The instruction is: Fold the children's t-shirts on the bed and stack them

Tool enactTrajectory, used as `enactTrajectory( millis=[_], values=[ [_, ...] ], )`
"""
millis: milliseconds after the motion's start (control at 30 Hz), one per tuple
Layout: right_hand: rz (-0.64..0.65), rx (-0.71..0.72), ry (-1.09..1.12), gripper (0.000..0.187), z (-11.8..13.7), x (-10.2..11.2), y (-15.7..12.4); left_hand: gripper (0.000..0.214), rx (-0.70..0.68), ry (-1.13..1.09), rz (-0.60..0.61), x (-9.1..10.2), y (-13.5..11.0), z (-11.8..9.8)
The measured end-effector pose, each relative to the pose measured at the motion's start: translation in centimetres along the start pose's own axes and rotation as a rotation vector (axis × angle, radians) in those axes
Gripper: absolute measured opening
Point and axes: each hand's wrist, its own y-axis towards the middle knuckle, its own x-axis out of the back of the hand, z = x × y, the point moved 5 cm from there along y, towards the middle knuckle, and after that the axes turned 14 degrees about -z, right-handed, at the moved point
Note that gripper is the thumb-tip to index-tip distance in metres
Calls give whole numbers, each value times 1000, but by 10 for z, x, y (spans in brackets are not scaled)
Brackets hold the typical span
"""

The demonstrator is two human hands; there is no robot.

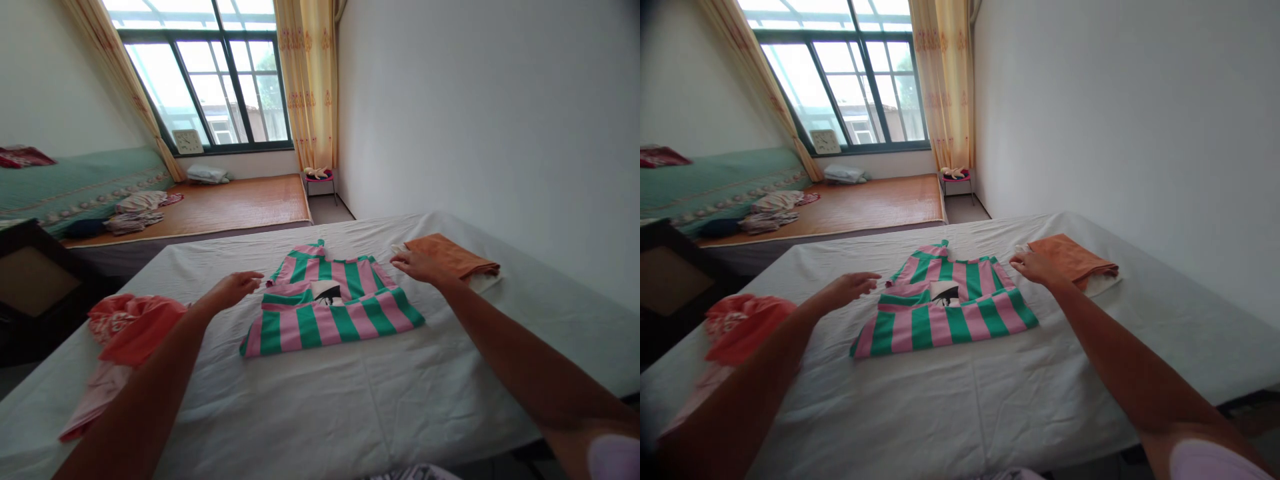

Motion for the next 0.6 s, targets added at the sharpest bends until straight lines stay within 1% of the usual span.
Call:
enactTrajectory(
  millis=[67, 133, 200, 267, 333, 400, 467, 533, 567, 600],
  values=[
    [-49, 0, -76, 33, 2, -24, 23, 54, 26, 100, -96, -15, 27, 3],
    [-84, -29, -125, 34, 3, -51, 37, 52, 26, 203, -154, -33, 48, 5],
    [-124, -43, -79, 30, 3, -72, 43, 48, -33, 247, -183, -51, 62, 3],
    [-173, -39, 49, 23, 2, -83, 44, 44, -108, 232, -201, -62, 71, -2],
    [-223, -59, 196, 21, -3, -84, 43, 41, -149, 184, -219, -68, 75, -5],
    [-289, -105, 293, 24, -10, -78, 43, 39, -139, 139, -227, -69, 77, -5],
    [-390, -169, 304, 26, -21, -69, 44, 36, -111, 114, -272, -66, 76, 0],
    [-471, -225, 269, 27, -32, -62, 45, 34, -82, 96, -361, -58, 73, 9],
    [-483, -246, 254, 28, -37, -62, 45, 34, -69, 76, -398, -54, 71, 14],
    [-468, -259, 246, 29, -40, -63, 46, 34, -54, 49, -414, -51, 69, 19]
  ],
)
